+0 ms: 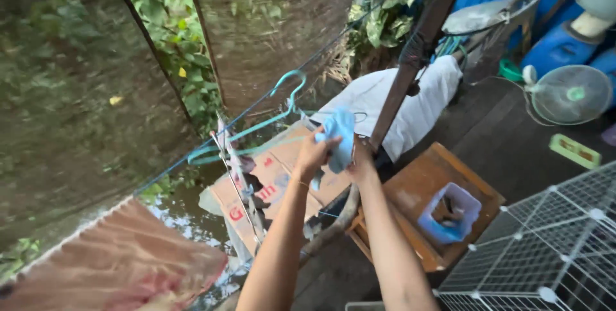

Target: Hand-washing clothes in a basin, rinsing them, and hanging them on a clothesline with hangers.

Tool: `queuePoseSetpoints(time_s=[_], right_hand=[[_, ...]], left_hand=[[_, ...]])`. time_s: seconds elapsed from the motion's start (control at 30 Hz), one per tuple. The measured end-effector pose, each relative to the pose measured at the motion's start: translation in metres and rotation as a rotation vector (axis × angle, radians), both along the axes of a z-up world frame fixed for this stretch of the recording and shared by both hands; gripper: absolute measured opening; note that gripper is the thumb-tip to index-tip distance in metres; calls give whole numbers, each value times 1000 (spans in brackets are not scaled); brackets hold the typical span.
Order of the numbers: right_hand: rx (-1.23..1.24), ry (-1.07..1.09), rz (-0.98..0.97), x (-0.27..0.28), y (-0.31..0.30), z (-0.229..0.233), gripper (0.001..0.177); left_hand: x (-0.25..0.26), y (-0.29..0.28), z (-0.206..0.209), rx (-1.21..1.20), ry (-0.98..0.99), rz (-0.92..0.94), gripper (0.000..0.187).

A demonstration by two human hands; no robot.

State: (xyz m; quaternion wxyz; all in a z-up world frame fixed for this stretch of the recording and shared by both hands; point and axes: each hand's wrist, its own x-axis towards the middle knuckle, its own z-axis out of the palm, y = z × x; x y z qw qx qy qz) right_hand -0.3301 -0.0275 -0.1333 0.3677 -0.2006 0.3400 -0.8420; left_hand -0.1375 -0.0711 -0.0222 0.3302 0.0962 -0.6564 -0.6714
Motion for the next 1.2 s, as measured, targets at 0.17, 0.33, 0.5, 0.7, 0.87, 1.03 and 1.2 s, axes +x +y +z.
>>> queuePoseSetpoints(time_s=[0.17, 0.33, 0.5, 0.7, 0.87, 1.03, 1.2], right_hand=[[-86, 8, 75, -23, -17, -20, 32], [-396, 85, 365, 10, 9, 16, 22], [36, 483, -184, -3, 8, -3, 39], [325, 54, 202, 56, 57, 31, 55], [310, 77, 150, 60, 65, 14, 40], [313, 177, 150, 69, 84, 13, 19], [239, 290, 63, 61, 95, -1, 15]], left_hand=[[16, 16, -17, 33, -112, 62, 32], [38, 45, -15, 184, -99, 98, 51], [1, 16, -37, 238, 69, 90, 62], [0, 8, -46, 136, 18, 199, 63], [-19, -9, -92, -331, -79, 441, 58], [2, 10, -66, -454, -91, 503, 48], [12, 9, -65, -690, -43, 381, 28]])
